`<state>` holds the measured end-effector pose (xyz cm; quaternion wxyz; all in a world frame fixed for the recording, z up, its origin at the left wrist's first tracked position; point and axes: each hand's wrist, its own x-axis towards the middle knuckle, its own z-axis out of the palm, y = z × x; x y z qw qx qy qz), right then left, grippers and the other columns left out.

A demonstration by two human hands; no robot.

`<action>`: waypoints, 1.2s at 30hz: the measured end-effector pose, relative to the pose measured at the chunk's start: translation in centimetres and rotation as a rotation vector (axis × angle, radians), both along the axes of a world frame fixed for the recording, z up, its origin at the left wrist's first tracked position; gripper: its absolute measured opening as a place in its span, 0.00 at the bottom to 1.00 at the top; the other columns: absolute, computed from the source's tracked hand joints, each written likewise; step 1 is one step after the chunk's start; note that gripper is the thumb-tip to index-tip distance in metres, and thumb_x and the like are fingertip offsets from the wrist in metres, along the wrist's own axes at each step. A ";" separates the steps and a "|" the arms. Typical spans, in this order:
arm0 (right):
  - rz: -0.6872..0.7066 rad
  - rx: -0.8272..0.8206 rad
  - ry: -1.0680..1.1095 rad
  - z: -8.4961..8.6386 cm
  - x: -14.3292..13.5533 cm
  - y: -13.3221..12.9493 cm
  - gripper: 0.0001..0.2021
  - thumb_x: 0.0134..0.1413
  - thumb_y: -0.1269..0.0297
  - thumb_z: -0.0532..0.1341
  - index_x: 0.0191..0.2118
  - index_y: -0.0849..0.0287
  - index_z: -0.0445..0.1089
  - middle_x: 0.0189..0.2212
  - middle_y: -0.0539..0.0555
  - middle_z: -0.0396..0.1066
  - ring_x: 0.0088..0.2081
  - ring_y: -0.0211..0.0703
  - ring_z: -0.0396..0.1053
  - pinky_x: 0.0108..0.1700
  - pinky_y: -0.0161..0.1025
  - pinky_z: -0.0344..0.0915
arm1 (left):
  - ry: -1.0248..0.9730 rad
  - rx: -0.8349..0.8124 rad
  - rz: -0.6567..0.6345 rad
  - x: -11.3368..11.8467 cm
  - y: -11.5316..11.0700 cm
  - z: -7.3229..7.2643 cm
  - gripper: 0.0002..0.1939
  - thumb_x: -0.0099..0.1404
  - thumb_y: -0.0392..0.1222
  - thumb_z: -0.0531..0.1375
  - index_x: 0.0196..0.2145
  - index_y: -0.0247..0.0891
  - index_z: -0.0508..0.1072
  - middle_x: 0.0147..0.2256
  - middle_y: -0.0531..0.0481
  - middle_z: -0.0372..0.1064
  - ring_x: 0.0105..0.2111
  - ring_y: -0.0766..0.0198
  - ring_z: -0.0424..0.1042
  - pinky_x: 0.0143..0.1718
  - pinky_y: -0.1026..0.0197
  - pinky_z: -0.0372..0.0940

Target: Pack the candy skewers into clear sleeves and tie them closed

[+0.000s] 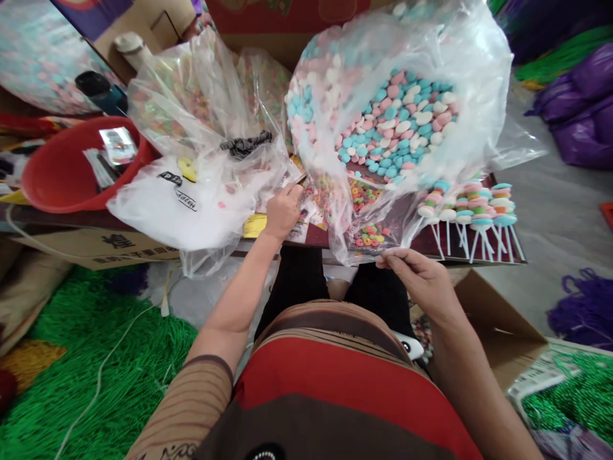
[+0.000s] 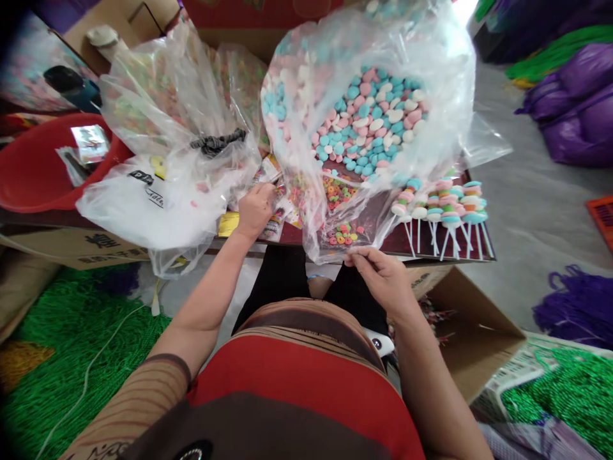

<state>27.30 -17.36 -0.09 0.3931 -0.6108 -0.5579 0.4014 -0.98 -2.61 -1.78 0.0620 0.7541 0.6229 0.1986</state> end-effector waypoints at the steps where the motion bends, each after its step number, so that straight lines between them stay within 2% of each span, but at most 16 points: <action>1: -0.009 -0.012 0.039 0.1 -0.5 0.8 0.14 0.60 0.49 0.65 0.39 0.54 0.80 0.35 0.53 0.82 0.39 0.47 0.80 0.49 0.47 0.76 | -0.036 0.044 -0.046 -0.1 -0.3 -0.1 0.17 0.73 0.35 0.48 0.45 0.40 0.76 0.45 0.41 0.76 0.48 0.55 0.75 0.49 0.57 0.66; 6: -0.058 -0.040 0.380 1.4 -2.7 6.3 0.27 0.53 0.37 0.66 0.49 0.52 0.77 0.46 0.56 0.80 0.46 0.49 0.80 0.43 0.44 0.79 | -0.126 0.206 -0.282 0.5 -1.5 0.0 0.17 0.75 0.39 0.47 0.44 0.43 0.76 0.43 0.43 0.75 0.46 0.57 0.72 0.52 0.54 0.66; 8: -0.019 -0.047 0.450 2.0 -3.1 8.1 0.31 0.50 0.33 0.65 0.50 0.52 0.76 0.46 0.55 0.79 0.45 0.48 0.79 0.42 0.44 0.80 | -0.131 0.226 -0.347 1.1 -1.9 0.2 0.18 0.75 0.39 0.46 0.43 0.42 0.76 0.44 0.41 0.75 0.46 0.57 0.72 0.53 0.52 0.66; 11: 0.020 -0.035 0.401 2.2 -3.7 9.2 0.27 0.47 0.39 0.70 0.46 0.53 0.76 0.38 0.52 0.77 0.37 0.42 0.76 0.40 0.43 0.79 | -0.146 0.224 -0.398 1.8 -2.4 0.7 0.17 0.75 0.39 0.46 0.41 0.41 0.76 0.47 0.39 0.75 0.51 0.54 0.72 0.57 0.48 0.64; 14: -0.060 0.007 0.344 1.8 -4.3 8.8 0.17 0.46 0.48 0.72 0.34 0.55 0.74 0.26 0.48 0.72 0.28 0.38 0.72 0.34 0.40 0.75 | -0.209 0.226 -0.401 2.6 -3.2 1.5 0.14 0.74 0.42 0.50 0.42 0.39 0.75 0.55 0.38 0.73 0.60 0.51 0.68 0.64 0.45 0.59; 16: -0.117 0.049 0.345 1.5 -4.6 8.3 0.15 0.48 0.50 0.71 0.31 0.54 0.71 0.23 0.46 0.68 0.26 0.37 0.70 0.33 0.39 0.73 | -0.285 0.162 -0.385 3.3 -3.9 2.4 0.13 0.73 0.46 0.53 0.46 0.38 0.74 0.57 0.38 0.73 0.60 0.51 0.68 0.64 0.46 0.59; 18: -0.146 0.106 0.362 1.4 -4.8 7.7 0.12 0.49 0.52 0.70 0.31 0.53 0.71 0.25 0.46 0.69 0.27 0.36 0.69 0.34 0.38 0.72 | -0.382 0.009 -0.359 3.9 -4.4 3.2 0.19 0.72 0.51 0.56 0.53 0.36 0.72 0.53 0.39 0.75 0.54 0.53 0.73 0.60 0.49 0.63; 20: -0.153 0.165 0.366 1.5 -4.7 7.2 0.10 0.48 0.56 0.70 0.34 0.51 0.72 0.30 0.47 0.72 0.29 0.36 0.69 0.36 0.38 0.72 | -0.490 -0.197 -0.352 4.3 -4.6 3.8 0.24 0.69 0.55 0.59 0.55 0.36 0.71 0.46 0.44 0.78 0.46 0.57 0.75 0.51 0.55 0.67; 23: -0.139 0.212 0.319 2.0 -4.2 6.4 0.14 0.49 0.59 0.70 0.43 0.47 0.74 0.36 0.48 0.74 0.35 0.40 0.71 0.40 0.40 0.73 | -0.699 -0.433 -0.335 4.4 -4.7 4.1 0.18 0.65 0.55 0.62 0.43 0.37 0.76 0.33 0.52 0.75 0.32 0.65 0.71 0.37 0.62 0.66; 25: -0.117 0.198 0.277 2.1 -3.7 5.9 0.21 0.50 0.58 0.70 0.51 0.44 0.72 0.37 0.49 0.73 0.38 0.43 0.72 0.43 0.42 0.73 | -0.832 -0.484 -0.300 4.3 -4.7 4.1 0.14 0.65 0.53 0.62 0.33 0.37 0.73 0.26 0.55 0.67 0.26 0.69 0.64 0.30 0.64 0.61; 28: -0.059 0.126 0.252 2.0 -3.4 5.6 0.27 0.48 0.53 0.70 0.55 0.44 0.70 0.38 0.51 0.73 0.39 0.44 0.71 0.43 0.44 0.74 | -0.874 -0.489 -0.284 4.3 -5.1 4.2 0.14 0.64 0.50 0.62 0.28 0.39 0.67 0.22 0.58 0.59 0.24 0.70 0.59 0.28 0.64 0.57; 30: -0.056 0.090 0.280 1.6 -3.5 5.5 0.22 0.47 0.49 0.71 0.48 0.47 0.73 0.35 0.50 0.73 0.35 0.43 0.70 0.39 0.43 0.73 | -0.830 -0.491 -0.303 4.4 -5.5 4.5 0.14 0.64 0.49 0.62 0.27 0.39 0.66 0.23 0.58 0.60 0.26 0.69 0.61 0.30 0.64 0.58; 32: -0.098 0.076 0.324 1.2 -3.7 5.4 0.17 0.47 0.45 0.71 0.36 0.51 0.72 0.29 0.48 0.70 0.29 0.40 0.68 0.34 0.41 0.70 | -0.782 -0.477 -0.324 4.6 -5.8 4.7 0.14 0.65 0.49 0.61 0.27 0.39 0.65 0.24 0.57 0.60 0.27 0.68 0.61 0.31 0.63 0.57; 34: -0.143 0.068 0.359 0.7 -4.1 5.3 0.22 0.48 0.40 0.70 0.27 0.53 0.67 0.21 0.46 0.65 0.24 0.37 0.63 0.29 0.38 0.65 | -0.745 -0.455 -0.346 4.6 -5.8 4.8 0.17 0.67 0.51 0.59 0.26 0.40 0.63 0.23 0.57 0.57 0.27 0.68 0.59 0.31 0.63 0.55; 36: -0.147 0.043 0.384 0.4 -4.4 5.2 0.26 0.49 0.36 0.68 0.23 0.53 0.63 0.17 0.45 0.60 0.21 0.36 0.60 0.27 0.37 0.62 | -0.720 -0.429 -0.368 4.7 -5.7 4.6 0.20 0.70 0.54 0.55 0.25 0.40 0.59 0.22 0.57 0.53 0.25 0.68 0.55 0.29 0.62 0.53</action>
